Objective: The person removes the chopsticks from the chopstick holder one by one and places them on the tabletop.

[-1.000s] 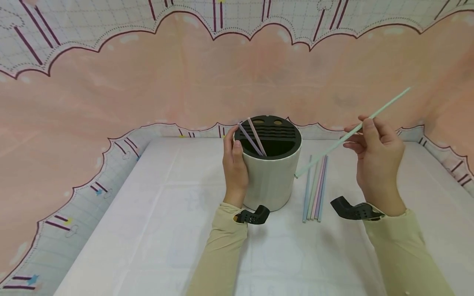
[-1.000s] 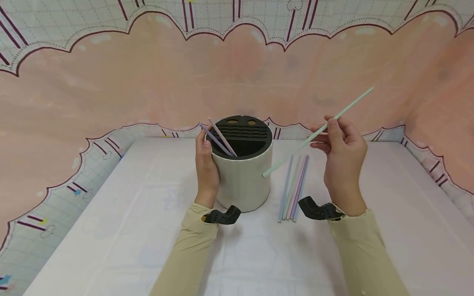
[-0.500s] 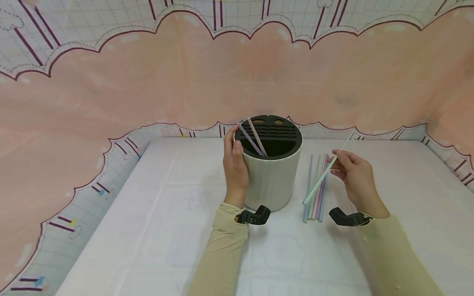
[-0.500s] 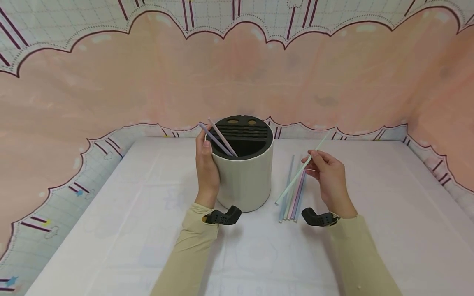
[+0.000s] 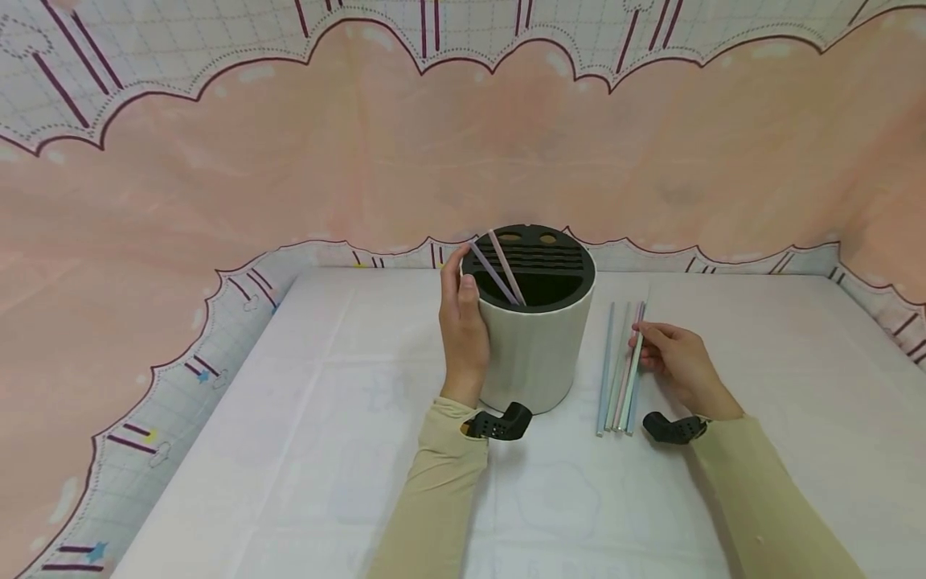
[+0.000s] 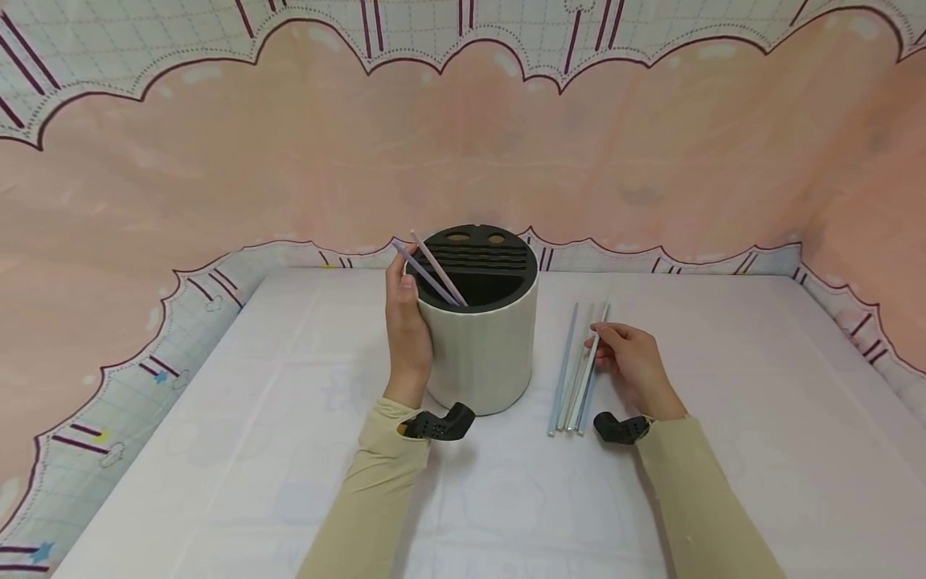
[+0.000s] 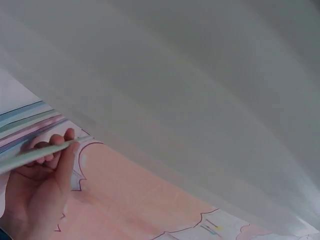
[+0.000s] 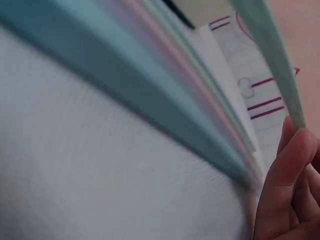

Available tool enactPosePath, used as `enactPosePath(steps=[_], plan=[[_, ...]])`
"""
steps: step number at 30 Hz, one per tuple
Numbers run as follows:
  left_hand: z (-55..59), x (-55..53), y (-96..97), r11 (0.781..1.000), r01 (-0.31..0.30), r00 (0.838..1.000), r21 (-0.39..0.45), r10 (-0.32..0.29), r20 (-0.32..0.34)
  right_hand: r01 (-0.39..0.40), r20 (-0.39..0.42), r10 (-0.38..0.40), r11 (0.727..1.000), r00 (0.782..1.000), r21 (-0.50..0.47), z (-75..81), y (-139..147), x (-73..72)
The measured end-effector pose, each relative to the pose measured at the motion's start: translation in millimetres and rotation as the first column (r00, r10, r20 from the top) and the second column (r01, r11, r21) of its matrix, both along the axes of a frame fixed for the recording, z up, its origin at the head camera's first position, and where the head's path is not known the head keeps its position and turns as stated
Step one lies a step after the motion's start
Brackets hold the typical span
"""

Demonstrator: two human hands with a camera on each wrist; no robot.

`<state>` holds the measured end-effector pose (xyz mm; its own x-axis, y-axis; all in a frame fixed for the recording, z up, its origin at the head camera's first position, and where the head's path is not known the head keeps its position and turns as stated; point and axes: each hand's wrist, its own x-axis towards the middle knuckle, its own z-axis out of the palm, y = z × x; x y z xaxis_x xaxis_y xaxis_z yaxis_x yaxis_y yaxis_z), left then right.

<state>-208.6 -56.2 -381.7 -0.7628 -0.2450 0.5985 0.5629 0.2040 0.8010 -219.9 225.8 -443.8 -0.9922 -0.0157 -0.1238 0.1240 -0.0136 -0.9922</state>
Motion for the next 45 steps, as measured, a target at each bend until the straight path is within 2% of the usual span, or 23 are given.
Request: enactPosePath(steps=[4, 7, 9, 17, 28, 34, 45], plan=[[0.9, 0.8, 0.9, 1.000, -0.008, 1.000, -0.008, 0.008, -0.010, 0.011, 0.004, -0.012, 0.992, 1.000, 0.122, -4.0, 0.4, -5.7], [2.2, 1.3, 0.9, 1.000, -0.017, 1.000, -0.008, 0.017, -0.008, 0.018, 0.018, -0.022, 0.974, 1.000, 0.226, -4.0, -0.4, -9.6], [2.6, 1.2, 1.2, 1.000, -0.014, 1.000, -0.005, 0.014, -0.001, 0.020, 0.029, -0.028, 0.967, 0.999, 0.253, -3.4, -0.5, -10.7], [1.6, 1.4, 1.8, 1.000, -0.013, 1.000, -0.007, 0.013, 0.006, 0.029, 0.061, -0.044, 0.973, 0.997, 0.228, -2.7, -0.2, -9.4], [0.4, 1.0, 1.5, 1.000, -0.016, 0.999, -0.012, 0.016, 0.046, 0.016, 0.029, -0.026, 0.958, 0.999, 0.287, -6.3, -1.2, -9.4], [0.5, 0.3, 3.1, 1.000, -0.008, 0.999, -0.013, 0.008, 0.052, 0.029, 0.009, -0.033, 0.963, 0.999, 0.269, -5.5, 0.8, -7.1], [-0.6, 0.3, 2.8, 0.999, -0.024, 0.999, -0.023, 0.025, 0.041, 0.018, 0.029, -0.026, 0.968, 0.999, 0.252, -6.7, 2.0, -7.5]])
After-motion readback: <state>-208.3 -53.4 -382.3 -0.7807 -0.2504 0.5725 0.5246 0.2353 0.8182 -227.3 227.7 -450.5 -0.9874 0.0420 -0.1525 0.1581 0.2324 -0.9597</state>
